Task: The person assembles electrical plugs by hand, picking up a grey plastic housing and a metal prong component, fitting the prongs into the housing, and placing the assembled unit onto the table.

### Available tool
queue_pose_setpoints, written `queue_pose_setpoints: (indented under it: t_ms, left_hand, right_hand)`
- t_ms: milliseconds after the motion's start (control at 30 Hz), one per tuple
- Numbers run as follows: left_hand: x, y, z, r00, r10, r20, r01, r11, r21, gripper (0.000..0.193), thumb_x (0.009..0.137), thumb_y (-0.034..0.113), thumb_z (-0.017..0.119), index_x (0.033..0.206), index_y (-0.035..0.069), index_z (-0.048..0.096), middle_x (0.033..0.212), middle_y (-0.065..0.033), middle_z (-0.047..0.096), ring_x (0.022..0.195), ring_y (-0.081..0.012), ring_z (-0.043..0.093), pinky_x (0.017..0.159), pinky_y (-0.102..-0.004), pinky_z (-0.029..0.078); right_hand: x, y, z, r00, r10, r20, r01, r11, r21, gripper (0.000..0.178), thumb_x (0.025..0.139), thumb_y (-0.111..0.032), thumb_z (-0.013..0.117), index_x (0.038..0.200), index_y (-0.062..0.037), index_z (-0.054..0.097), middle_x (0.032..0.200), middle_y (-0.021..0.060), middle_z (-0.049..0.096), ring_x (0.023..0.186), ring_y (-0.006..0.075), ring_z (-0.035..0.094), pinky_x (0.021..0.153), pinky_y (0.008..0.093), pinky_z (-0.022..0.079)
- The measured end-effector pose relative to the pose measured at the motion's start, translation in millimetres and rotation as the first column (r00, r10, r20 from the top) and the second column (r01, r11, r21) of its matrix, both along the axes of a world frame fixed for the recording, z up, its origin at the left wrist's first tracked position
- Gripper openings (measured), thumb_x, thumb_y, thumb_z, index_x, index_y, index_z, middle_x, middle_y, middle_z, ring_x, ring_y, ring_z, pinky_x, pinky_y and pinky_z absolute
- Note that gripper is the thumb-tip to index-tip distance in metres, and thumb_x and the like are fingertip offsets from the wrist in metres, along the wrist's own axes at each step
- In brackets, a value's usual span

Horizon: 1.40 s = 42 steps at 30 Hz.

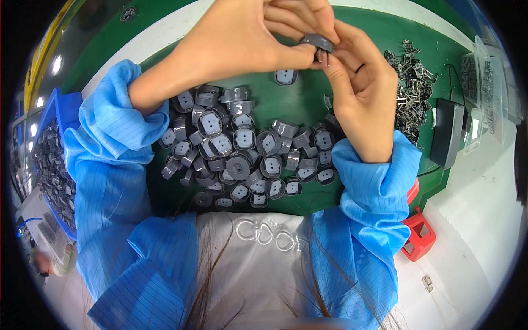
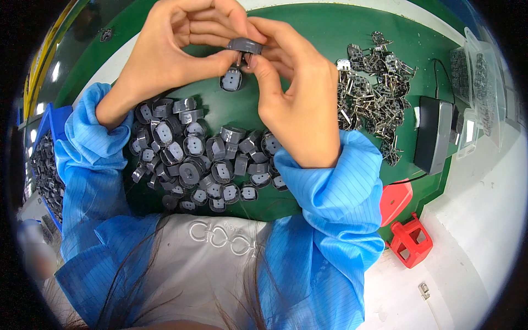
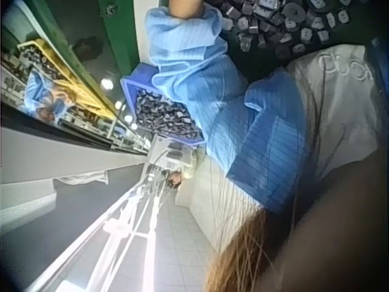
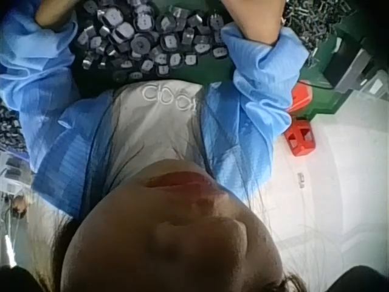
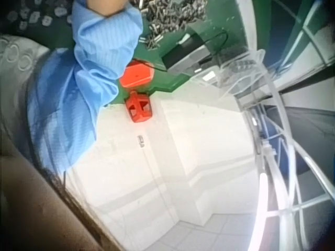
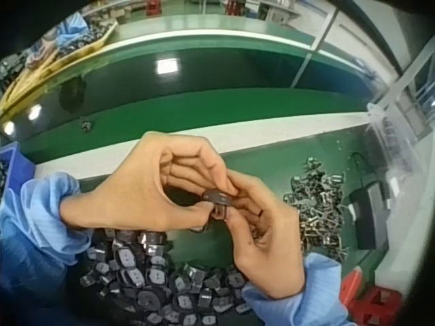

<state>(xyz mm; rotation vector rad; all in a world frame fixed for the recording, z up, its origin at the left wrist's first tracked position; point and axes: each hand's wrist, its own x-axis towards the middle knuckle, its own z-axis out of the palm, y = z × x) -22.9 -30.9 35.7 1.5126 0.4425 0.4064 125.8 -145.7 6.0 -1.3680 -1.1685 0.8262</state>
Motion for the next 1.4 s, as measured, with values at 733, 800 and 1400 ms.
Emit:
queue_pose_setpoints:
  t_ms: [733, 800, 1400]
  left_hand:
    - [-12, 19, -9, 0.963, -0.139, -0.232, 0.271, 0.465, 0.843, 0.048, 0.076, 0.027, 0.082, 0.109, -0.001, 0.062, 0.105, -0.0166, 0.06, 0.099, -0.028, 0.06, 0.086, -0.0349, 0.051]
    - [-13, 7, -43, 0.985, -0.012, -0.174, 0.163, 0.421, 0.892, 0.035, 0.079, 0.005, 0.073, 0.113, 0.004, 0.062, 0.114, -0.01, 0.057, 0.096, -0.025, 0.063, 0.075, -0.0324, 0.054]
    - [-2, 14, -38, 0.986, -0.139, -0.087, 0.151, 0.553, 0.82, 0.035, 0.069, 0.021, 0.082, 0.099, 0.008, 0.069, 0.095, -0.0047, 0.059, 0.086, -0.0267, 0.06, 0.072, -0.0365, 0.049]
  right_hand:
    - [84, -7, 12, 0.561, -0.486, 0.67, 0.545, 0.826, 0.143, 0.014, 0.074, -0.019, 0.083, 0.083, -0.0097, 0.077, 0.096, 0.0039, 0.069, 0.063, 0.0115, 0.052, 0.062, 0.0274, 0.048]
    - [72, 0, 10, 0.611, -0.404, 0.681, 0.439, 0.889, 0.135, 0.015, 0.078, -0.015, 0.08, 0.086, -0.0039, 0.074, 0.106, 0.0063, 0.069, 0.07, 0.0114, 0.06, 0.067, 0.0251, 0.051]
    - [28, -7, 18, 0.999, 0.04, -0.017, -0.043, 0.965, -0.259, 0.012, 0.084, 0.0, 0.073, 0.095, 0.0051, 0.069, 0.09, 0.0084, 0.072, 0.082, 0.0116, 0.068, 0.077, 0.0205, 0.052]
